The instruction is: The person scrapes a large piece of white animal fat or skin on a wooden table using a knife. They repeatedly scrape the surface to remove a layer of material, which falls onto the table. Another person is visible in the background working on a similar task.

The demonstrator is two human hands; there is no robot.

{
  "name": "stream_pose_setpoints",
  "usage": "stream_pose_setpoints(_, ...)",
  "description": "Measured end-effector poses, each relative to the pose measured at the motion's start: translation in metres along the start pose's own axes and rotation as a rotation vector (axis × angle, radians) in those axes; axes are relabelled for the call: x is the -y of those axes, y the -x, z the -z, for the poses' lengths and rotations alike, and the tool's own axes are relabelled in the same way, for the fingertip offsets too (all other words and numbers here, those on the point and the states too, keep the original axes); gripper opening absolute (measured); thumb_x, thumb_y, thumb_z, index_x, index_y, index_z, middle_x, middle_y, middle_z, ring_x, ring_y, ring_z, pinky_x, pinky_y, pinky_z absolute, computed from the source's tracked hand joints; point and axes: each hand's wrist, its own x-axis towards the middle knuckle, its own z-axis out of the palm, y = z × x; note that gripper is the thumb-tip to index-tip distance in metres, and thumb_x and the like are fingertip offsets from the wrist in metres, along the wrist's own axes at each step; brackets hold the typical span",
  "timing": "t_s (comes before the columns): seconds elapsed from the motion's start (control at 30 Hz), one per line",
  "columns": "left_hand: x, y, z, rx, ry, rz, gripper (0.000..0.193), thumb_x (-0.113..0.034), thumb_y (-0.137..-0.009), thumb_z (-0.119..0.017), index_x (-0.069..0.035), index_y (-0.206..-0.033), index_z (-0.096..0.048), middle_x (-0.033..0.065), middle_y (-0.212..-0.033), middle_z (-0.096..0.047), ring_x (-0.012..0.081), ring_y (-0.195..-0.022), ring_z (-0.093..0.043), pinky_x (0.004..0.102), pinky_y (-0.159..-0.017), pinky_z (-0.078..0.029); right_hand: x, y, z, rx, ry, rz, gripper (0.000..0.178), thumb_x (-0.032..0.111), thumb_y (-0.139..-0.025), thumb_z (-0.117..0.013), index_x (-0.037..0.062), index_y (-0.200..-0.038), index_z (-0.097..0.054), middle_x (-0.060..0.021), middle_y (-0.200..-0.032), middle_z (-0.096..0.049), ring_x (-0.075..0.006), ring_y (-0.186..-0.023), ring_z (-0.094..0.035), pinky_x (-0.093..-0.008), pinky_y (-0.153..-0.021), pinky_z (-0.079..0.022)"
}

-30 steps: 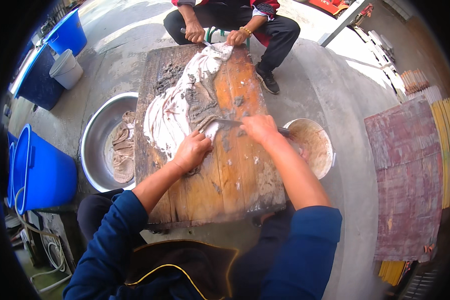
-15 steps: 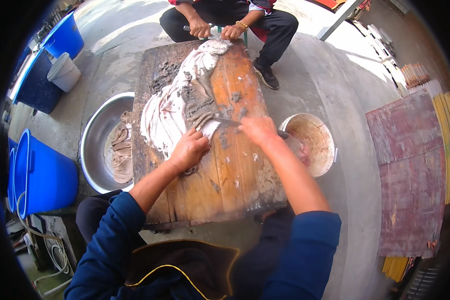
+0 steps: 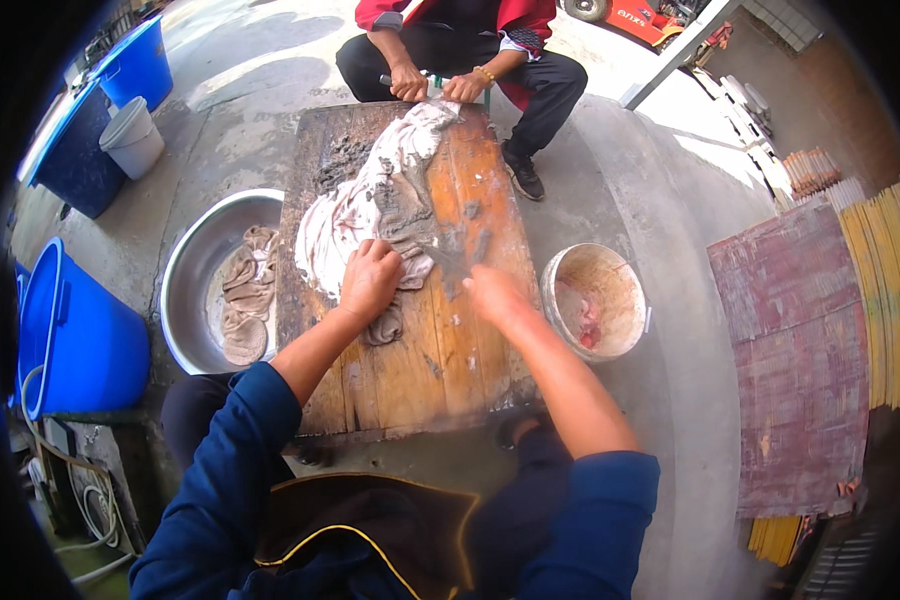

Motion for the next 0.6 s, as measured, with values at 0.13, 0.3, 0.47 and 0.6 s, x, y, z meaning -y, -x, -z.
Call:
stream_pose_setpoints(0.13, 0.004, 0.009, -0.005, 0.092, 0.010, -0.067, 0.007, -0.014, -0.084, -0.067, -0.009, -0.087, -0.063, 0.0060, -0.097, -0.060, 0.0288, -0.103, -0.057, 0.0417, -0.086, -0.047, 0.035, -0.009, -0.021, 0.042, 0.014, -0.037, 0.028, 0.032, -0.101, -0.056, 0.0056, -0.102, -0.065, -0.0221, -0.100, -0.070, -0.0457, -0.096, -0.065, -0.0545, -0.084, -0.050)
stream_pose_setpoints(0.3, 0.011, 0.003, -0.011, 0.056, 0.034, -0.093, 0.010, -0.016, -0.086, -0.067, -0.009, -0.092, -0.063, 0.0071, -0.095, -0.060, 0.0306, -0.100, -0.057, 0.0422, -0.086, -0.048, 0.035, -0.024, -0.027, -0.003, -0.001, -0.007, 0.026, 0.030, -0.101, -0.056, 0.0063, -0.103, -0.065, -0.0224, -0.100, -0.070, -0.0448, -0.098, -0.066, -0.0543, -0.084, -0.050)
stream_pose_setpoints(0.47, 0.019, -0.002, -0.020, 0.031, 0.123, -0.064, 0.010, -0.016, -0.086, -0.067, -0.008, -0.086, -0.062, 0.0094, -0.088, -0.062, 0.0320, -0.095, -0.058, 0.0437, -0.084, -0.048, 0.027, -0.029, -0.027, 0.006, 0.052, -0.038, 0.026, 0.030, -0.101, -0.054, 0.0065, -0.103, -0.065, -0.0215, -0.100, -0.070, -0.0446, -0.098, -0.065, -0.0537, -0.084, -0.050)
stream_pose_setpoints(0.6, 0.014, -0.006, -0.007, 0.023, 0.152, -0.123, 0.010, -0.015, -0.087, -0.067, -0.007, -0.084, -0.062, 0.0101, -0.084, -0.063, 0.0322, -0.092, -0.058, 0.0431, -0.083, -0.049, -0.007, -0.029, -0.014, -0.021, 0.131, -0.061, 0.028, 0.032, -0.101, -0.055, 0.0060, -0.103, -0.064, -0.0209, -0.098, -0.070, -0.0446, -0.097, -0.065, -0.0533, -0.084, -0.050)
